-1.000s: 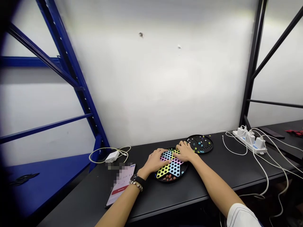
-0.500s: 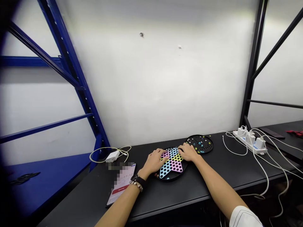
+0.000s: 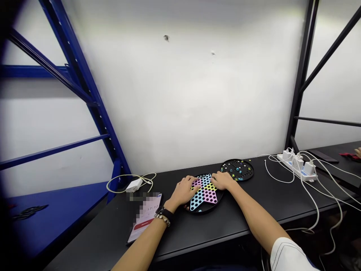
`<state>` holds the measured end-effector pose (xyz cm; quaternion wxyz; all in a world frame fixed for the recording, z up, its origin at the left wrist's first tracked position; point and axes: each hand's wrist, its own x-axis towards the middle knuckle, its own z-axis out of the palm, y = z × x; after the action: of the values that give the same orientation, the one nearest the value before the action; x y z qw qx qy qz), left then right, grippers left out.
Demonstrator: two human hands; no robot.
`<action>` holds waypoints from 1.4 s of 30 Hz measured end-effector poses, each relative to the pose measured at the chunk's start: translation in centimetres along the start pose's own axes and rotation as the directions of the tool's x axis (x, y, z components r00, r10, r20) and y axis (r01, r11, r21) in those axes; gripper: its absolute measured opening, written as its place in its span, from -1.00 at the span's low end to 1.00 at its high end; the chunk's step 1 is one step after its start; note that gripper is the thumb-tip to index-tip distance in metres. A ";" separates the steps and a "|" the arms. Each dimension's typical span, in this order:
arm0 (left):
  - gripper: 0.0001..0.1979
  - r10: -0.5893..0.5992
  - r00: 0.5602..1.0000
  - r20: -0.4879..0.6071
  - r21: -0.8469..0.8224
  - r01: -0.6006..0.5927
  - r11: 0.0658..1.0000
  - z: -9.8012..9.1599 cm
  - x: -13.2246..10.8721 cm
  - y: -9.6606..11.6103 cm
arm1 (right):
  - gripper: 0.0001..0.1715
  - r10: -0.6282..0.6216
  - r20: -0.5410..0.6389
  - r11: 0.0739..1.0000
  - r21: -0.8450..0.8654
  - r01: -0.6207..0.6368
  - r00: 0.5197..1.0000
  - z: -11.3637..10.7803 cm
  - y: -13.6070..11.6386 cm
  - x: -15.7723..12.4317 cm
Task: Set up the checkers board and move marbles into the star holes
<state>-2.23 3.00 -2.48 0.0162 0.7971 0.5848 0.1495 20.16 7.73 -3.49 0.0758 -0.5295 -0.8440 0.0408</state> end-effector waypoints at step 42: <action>-0.59 -0.003 1.000 0.029 -0.021 0.004 1.000 -0.3 -0.1 0.2 | -0.69 0.032 -0.169 0.989 0.149 -0.006 0.985 0.1 0.2 -0.6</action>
<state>-2.12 2.81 -2.21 0.0336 0.7979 0.5843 0.1440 20.56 7.27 -3.66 0.1864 -0.5319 -0.8240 0.0585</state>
